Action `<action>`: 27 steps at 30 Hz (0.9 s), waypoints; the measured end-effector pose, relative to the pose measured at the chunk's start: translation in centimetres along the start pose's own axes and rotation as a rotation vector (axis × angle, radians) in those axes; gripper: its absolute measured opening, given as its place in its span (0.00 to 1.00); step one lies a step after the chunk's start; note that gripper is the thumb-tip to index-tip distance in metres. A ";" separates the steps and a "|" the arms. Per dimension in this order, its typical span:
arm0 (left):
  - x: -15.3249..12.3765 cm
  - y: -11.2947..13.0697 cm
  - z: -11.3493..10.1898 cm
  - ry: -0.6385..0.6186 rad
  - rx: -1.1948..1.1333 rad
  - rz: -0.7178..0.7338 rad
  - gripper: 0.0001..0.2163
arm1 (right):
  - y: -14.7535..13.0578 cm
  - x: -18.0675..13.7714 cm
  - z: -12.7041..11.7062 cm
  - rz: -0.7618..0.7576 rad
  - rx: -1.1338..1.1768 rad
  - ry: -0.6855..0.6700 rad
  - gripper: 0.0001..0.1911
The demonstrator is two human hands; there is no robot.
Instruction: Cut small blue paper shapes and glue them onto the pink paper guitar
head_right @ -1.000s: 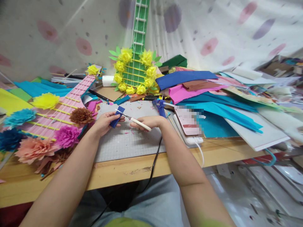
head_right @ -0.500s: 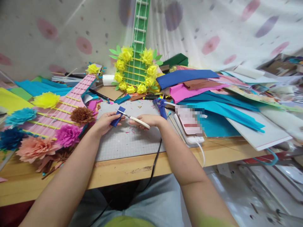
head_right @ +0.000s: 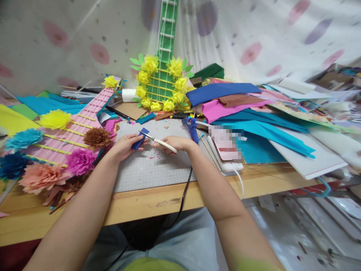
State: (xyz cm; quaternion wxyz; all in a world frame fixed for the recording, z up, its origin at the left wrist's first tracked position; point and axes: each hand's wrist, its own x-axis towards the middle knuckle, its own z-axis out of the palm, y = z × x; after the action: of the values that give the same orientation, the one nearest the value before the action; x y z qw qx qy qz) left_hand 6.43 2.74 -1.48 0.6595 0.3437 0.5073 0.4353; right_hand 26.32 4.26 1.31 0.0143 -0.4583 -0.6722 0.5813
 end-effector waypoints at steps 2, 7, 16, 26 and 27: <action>-0.2 0.1 0.1 0.012 0.015 -0.002 0.04 | 0.1 0.1 0.0 0.003 0.010 0.001 0.24; -0.3 0.2 -0.1 0.020 0.040 -0.031 0.06 | 0.2 0.1 -0.2 0.005 0.005 0.011 0.25; 0.0 0.0 -0.2 0.087 0.068 0.001 0.02 | 0.2 0.0 -0.4 0.046 -0.084 0.059 0.24; -0.1 -0.1 -0.1 0.176 0.117 0.021 0.01 | 0.1 0.4 -0.5 0.042 -0.295 0.066 0.26; -0.1 -0.1 -0.1 0.177 0.122 0.019 0.02 | 0.2 0.5 -0.5 0.040 -0.300 0.066 0.26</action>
State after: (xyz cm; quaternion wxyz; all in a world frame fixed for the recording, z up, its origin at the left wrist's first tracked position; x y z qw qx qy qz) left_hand 6.33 2.61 -1.52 0.5859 0.3481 0.5858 0.4386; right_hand 26.39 4.90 1.08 -0.0439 -0.4872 -0.7414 0.4593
